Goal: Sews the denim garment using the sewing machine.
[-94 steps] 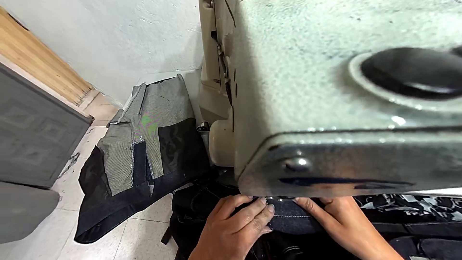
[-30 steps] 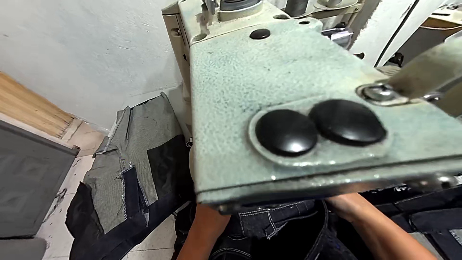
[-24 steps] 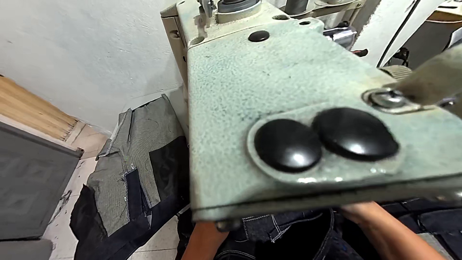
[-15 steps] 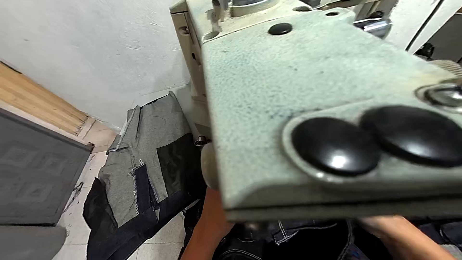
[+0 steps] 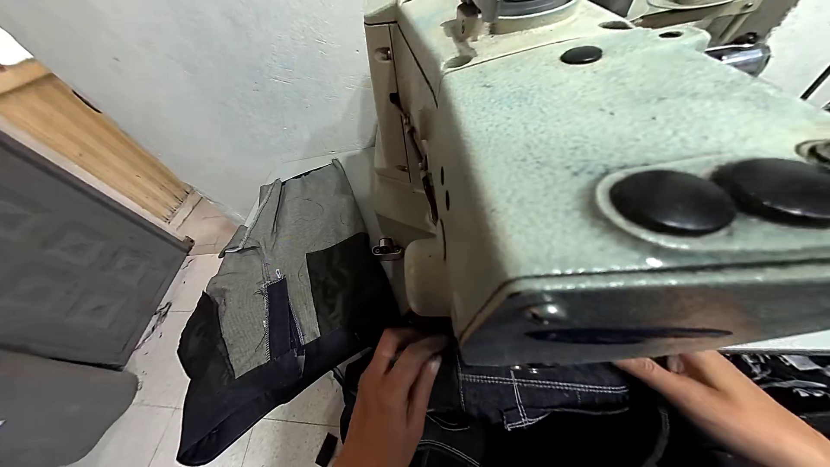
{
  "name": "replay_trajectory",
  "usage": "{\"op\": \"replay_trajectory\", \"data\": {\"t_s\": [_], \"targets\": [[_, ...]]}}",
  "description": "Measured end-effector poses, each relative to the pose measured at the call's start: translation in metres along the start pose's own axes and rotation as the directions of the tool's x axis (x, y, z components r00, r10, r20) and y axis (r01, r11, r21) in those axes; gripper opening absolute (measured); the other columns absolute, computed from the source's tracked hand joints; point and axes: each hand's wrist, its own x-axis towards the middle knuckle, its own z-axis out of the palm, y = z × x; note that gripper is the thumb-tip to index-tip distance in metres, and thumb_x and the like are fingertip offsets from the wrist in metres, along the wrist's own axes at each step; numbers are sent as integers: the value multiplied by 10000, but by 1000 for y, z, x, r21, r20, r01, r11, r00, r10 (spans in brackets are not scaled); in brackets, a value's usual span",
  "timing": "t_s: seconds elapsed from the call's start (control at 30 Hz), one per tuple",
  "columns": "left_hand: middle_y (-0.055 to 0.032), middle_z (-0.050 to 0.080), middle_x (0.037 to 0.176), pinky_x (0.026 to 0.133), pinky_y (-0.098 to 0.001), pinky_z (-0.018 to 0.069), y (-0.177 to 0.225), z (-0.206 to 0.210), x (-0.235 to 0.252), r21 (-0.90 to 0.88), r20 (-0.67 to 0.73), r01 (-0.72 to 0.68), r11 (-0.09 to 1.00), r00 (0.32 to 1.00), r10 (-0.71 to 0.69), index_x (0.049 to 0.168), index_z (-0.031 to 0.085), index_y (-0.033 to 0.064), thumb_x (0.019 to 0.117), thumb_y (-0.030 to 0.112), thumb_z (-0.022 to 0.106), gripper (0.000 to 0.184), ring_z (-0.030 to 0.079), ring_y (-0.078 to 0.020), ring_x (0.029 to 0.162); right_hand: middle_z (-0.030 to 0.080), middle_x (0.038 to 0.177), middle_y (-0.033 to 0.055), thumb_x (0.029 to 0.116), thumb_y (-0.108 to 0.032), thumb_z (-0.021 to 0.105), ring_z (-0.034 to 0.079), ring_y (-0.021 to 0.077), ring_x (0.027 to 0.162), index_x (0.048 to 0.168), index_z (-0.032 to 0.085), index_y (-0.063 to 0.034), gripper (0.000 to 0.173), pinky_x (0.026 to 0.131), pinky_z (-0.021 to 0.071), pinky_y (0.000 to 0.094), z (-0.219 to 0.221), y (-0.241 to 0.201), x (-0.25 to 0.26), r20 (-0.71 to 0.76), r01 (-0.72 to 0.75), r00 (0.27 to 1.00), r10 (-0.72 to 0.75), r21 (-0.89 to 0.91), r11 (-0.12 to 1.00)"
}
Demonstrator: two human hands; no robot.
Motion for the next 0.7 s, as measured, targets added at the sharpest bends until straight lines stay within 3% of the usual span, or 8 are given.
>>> {"op": "replay_trajectory", "data": {"t_s": [0.07, 0.13, 0.2, 0.27, 0.37, 0.47, 0.57, 0.7], "targets": [[-140, 719, 893, 717, -293, 590, 16, -19, -21, -62, 147, 167, 984, 977, -156, 1003, 711, -25, 976, 144, 652, 181, 702, -154, 771, 664, 1183, 37, 875, -492, 716, 655, 37, 1060, 1366, 485, 11, 740, 916, 565, 259, -10, -5, -15, 47, -49, 998, 53, -81, 996], [-156, 707, 808, 628, -350, 577, 22, -22, -39, -21, 241, 293, 956, 929, -280, 951, 703, -57, 980, 167, 652, 231, 683, -201, 664, 624, 1279, 142, 885, -423, 722, 631, 92, 1143, 1421, 415, 86, 801, 975, 537, 298, -14, -11, -29, 100, -113, 987, 125, -115, 987], [-185, 714, 918, 702, -410, 593, 21, -11, -50, -5, 271, 368, 930, 896, -353, 1054, 705, -65, 997, 211, 633, 290, 705, -254, 762, 612, 1323, 169, 892, -373, 725, 609, 102, 1200, 1431, 421, 94, 775, 1030, 507, 301, -9, -8, -39, 132, -167, 975, 179, -93, 982], [-265, 683, 1079, 861, -468, 578, 21, 10, -53, -92, 245, 419, 903, 889, -388, 1180, 625, -139, 989, 274, 625, 455, 704, -324, 963, 650, 1259, 90, 880, -373, 724, 627, 48, 1145, 1389, 478, 51, 706, 1005, 519, 268, 1, 1, -42, 112, -213, 970, 215, -26, 977], [-270, 641, 1129, 967, -326, 547, 22, 51, -46, -324, 125, 432, 842, 901, -415, 1304, 400, -242, 985, 418, 596, 758, 667, -162, 1068, 699, 1128, -48, 813, -443, 764, 673, 0, 1039, 1299, 532, -40, 672, 922, 576, 232, 17, 20, -36, 6, -194, 981, 194, 130, 972], [-101, 643, 852, 736, -209, 550, 27, 59, -34, -348, 48, 382, 856, 919, -390, 1130, 509, -132, 998, 308, 586, 466, 634, -22, 772, 708, 1106, -90, 848, -424, 745, 670, -41, 1023, 1298, 543, -37, 627, 921, 567, 190, 22, 23, -34, -30, -94, 995, 99, 156, 983], [42, 467, 613, 501, -152, 402, 26, 53, -19, -308, 29, 328, 893, 941, -336, 927, 510, 17, 995, 187, 548, 187, 431, 21, 508, 736, 1016, -132, 864, -375, 735, 694, -44, 947, 1213, 619, -97, 461, 871, 586, 187, 17, 16, -34, -16, -132, 991, 136, 148, 980], [-82, 697, 810, 760, -200, 557, 14, 56, 8, -259, -34, 234, 937, 968, -250, 1029, 666, -97, 924, 116, 581, 252, 685, -31, 795, 751, 908, -101, 780, -389, 788, 721, 18, 844, 1104, 694, -178, 398, 759, 614, 226, 13, 12, -3, -62, -179, 979, 193, 187, 966]]}}
